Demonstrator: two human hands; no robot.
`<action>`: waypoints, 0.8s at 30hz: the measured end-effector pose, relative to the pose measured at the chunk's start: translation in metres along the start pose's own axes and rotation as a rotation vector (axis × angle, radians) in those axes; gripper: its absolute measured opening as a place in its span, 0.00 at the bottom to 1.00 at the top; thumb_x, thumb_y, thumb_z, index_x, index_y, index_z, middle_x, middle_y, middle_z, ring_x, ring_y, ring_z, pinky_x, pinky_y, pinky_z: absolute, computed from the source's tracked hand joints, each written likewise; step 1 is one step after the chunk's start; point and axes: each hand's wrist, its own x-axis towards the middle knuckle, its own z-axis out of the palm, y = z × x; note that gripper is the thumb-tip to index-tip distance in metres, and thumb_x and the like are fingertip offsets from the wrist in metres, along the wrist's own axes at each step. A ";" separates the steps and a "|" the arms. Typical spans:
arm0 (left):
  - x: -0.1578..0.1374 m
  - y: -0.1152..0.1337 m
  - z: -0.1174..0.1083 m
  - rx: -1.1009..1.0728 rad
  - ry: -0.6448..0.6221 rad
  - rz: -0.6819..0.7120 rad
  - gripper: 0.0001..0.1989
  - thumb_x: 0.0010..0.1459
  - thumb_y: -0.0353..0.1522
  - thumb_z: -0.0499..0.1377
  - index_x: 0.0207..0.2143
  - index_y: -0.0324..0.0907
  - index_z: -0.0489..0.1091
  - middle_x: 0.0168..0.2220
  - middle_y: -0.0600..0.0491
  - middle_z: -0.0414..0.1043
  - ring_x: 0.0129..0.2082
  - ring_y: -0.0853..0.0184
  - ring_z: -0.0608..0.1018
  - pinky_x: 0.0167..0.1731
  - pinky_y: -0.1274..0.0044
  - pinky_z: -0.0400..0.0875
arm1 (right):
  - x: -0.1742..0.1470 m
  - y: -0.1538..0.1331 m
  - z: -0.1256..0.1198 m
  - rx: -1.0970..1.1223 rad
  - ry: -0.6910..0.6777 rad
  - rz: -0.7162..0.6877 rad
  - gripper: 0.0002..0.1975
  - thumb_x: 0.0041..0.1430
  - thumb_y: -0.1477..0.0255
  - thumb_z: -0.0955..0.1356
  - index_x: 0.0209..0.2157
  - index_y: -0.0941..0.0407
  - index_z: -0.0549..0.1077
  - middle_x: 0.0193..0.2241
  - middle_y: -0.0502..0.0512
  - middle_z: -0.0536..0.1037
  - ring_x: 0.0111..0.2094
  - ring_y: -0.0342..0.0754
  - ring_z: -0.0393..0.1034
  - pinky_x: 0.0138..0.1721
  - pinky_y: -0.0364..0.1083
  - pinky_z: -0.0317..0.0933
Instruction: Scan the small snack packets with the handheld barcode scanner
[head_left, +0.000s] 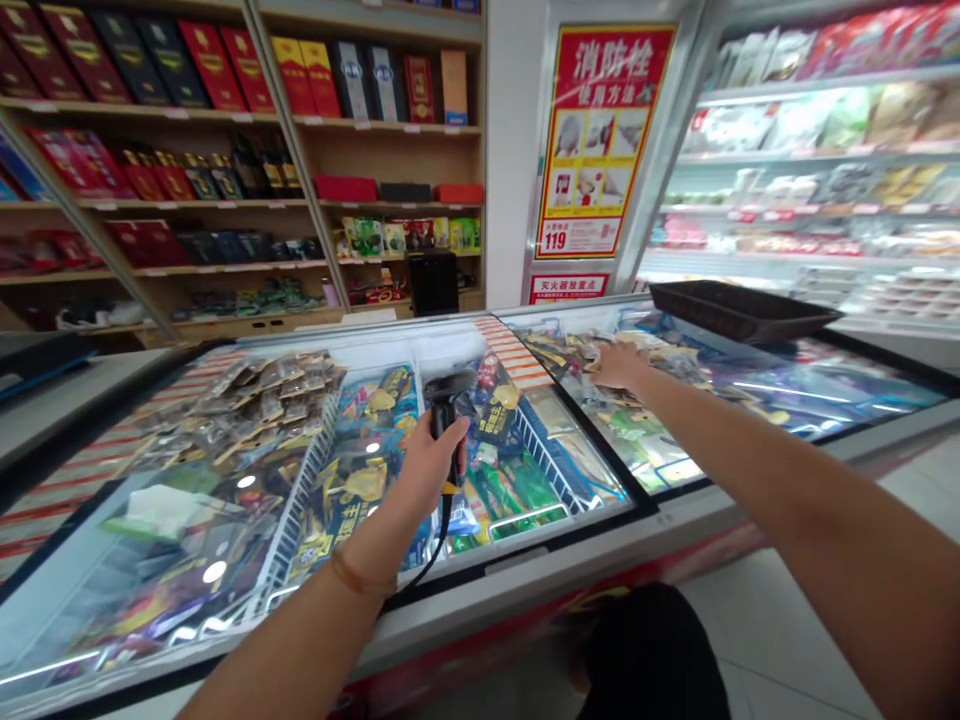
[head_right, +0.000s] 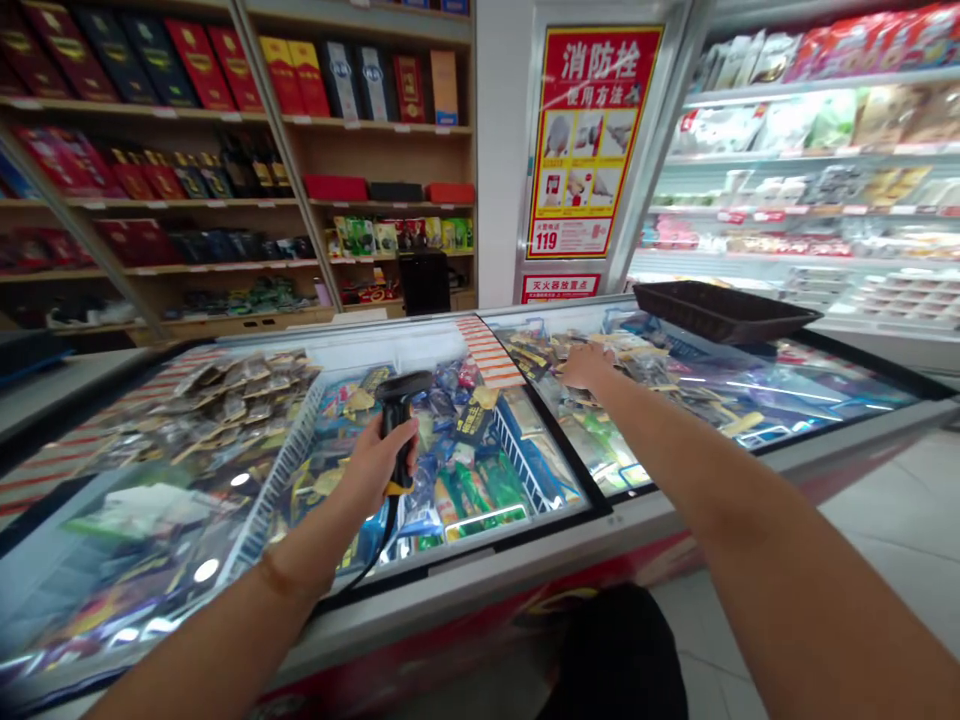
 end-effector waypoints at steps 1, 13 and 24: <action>0.001 -0.005 0.000 0.035 -0.019 0.004 0.20 0.49 0.42 0.66 0.36 0.45 0.60 0.18 0.63 0.65 0.13 0.74 0.65 0.16 0.80 0.60 | 0.001 0.007 -0.003 -0.081 -0.046 -0.018 0.30 0.41 0.70 0.78 0.49 0.61 0.76 0.54 0.74 0.75 0.64 0.76 0.54 0.61 0.70 0.46; 0.005 -0.026 -0.025 0.104 -0.007 0.006 0.21 0.52 0.45 0.65 0.38 0.45 0.60 0.20 0.63 0.66 0.14 0.73 0.67 0.17 0.79 0.62 | 0.029 -0.055 0.009 0.421 0.070 -0.147 0.26 0.45 0.62 0.78 0.42 0.59 0.72 0.41 0.67 0.79 0.48 0.65 0.72 0.51 0.62 0.62; 0.003 -0.019 -0.025 0.107 0.033 0.001 0.21 0.51 0.44 0.66 0.38 0.45 0.59 0.19 0.64 0.65 0.13 0.73 0.66 0.17 0.79 0.61 | -0.030 -0.224 0.095 1.156 0.074 -0.315 0.17 0.54 0.59 0.71 0.39 0.56 0.73 0.35 0.55 0.80 0.41 0.53 0.74 0.45 0.50 0.67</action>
